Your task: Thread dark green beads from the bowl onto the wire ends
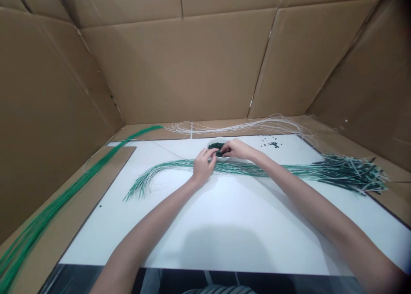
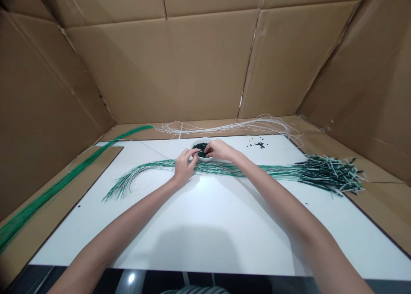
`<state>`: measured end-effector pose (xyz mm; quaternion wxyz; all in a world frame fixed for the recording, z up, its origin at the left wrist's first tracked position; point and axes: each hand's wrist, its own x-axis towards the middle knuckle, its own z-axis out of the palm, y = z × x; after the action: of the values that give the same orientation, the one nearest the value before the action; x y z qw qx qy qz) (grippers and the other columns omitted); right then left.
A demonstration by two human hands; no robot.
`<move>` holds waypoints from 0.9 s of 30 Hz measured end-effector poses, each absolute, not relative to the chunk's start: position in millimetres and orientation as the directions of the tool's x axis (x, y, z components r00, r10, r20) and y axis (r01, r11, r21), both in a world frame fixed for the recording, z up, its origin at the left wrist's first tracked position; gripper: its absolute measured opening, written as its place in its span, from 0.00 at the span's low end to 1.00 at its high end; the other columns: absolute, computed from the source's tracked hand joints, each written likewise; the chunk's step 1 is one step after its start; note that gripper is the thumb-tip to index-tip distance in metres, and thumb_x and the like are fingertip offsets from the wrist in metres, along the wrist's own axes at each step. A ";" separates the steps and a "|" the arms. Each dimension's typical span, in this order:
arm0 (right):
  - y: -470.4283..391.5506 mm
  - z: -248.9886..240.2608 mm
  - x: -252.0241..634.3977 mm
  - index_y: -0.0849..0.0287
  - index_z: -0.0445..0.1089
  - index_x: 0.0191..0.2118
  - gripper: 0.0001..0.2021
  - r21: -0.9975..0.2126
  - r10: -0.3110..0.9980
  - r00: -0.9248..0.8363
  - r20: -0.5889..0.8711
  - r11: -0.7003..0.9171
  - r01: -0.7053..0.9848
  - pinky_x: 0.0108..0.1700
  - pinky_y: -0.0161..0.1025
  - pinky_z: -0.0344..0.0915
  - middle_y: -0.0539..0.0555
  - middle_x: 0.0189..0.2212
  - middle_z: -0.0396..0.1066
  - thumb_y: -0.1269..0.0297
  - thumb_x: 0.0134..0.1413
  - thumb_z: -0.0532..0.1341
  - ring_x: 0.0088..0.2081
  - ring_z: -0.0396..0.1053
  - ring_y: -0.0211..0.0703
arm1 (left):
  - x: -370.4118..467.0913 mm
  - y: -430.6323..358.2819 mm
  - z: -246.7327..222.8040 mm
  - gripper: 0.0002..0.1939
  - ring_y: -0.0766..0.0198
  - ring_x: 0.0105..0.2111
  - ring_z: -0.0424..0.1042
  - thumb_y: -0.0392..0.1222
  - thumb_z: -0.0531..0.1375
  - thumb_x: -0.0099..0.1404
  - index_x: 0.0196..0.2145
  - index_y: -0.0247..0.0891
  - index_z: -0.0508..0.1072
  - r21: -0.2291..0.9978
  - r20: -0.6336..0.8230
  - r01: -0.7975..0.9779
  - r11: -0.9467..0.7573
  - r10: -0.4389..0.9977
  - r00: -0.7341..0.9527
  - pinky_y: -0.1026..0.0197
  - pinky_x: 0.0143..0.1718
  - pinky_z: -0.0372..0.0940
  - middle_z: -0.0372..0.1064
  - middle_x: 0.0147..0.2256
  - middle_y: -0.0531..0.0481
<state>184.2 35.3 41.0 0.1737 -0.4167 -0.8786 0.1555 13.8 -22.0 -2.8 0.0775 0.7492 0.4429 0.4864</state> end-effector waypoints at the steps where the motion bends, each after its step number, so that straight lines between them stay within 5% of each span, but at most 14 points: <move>1: 37.8 40.8 181.2 0.56 0.76 0.26 0.07 -0.382 0.781 -0.604 0.158 0.612 0.693 0.28 0.34 0.60 0.50 0.22 0.73 0.71 0.37 0.62 0.25 0.68 0.40 | 13.8 -22.3 -2.7 0.10 0.68 0.31 0.66 0.36 0.52 0.62 0.39 0.40 0.70 0.549 0.659 0.589 -0.593 0.741 0.131 0.67 0.35 0.59 0.66 0.30 0.52; 8: 36.8 40.0 170.8 0.57 0.75 0.26 0.06 -0.228 0.808 -0.568 0.154 0.589 0.776 0.27 0.34 0.57 0.52 0.22 0.73 0.70 0.42 0.59 0.26 0.68 0.42 | 14.5 -23.4 -0.9 0.07 0.69 0.30 0.65 0.43 0.54 0.61 0.34 0.39 0.70 0.546 0.674 0.590 -0.595 0.730 0.112 0.67 0.32 0.59 0.64 0.29 0.52; 17: 11.8 26.9 180.2 0.59 0.73 0.34 0.12 -0.576 0.800 -0.455 0.391 0.598 0.557 0.38 0.37 0.61 0.54 0.32 0.73 0.63 0.52 0.53 0.34 0.69 0.43 | 14.8 -20.0 -4.0 0.04 0.69 0.30 0.64 0.38 0.52 0.61 0.33 0.37 0.66 0.588 0.645 0.581 -0.563 0.759 0.084 0.67 0.32 0.58 0.65 0.29 0.53; 27: 2.5 24.8 181.0 0.60 0.73 0.35 0.14 -0.817 0.872 -0.370 0.321 0.452 0.357 0.41 0.40 0.64 0.54 0.32 0.74 0.58 0.49 0.55 0.36 0.70 0.43 | 13.7 -20.1 -3.5 0.07 0.69 0.28 0.63 0.38 0.51 0.62 0.35 0.38 0.68 0.555 0.660 0.595 -0.581 0.743 0.109 0.67 0.32 0.57 0.63 0.27 0.53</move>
<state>181.0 2.5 24.8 0.3885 -0.4052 -0.7585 0.3311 13.7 -20.1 -3.5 0.0752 0.7408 0.4516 0.4914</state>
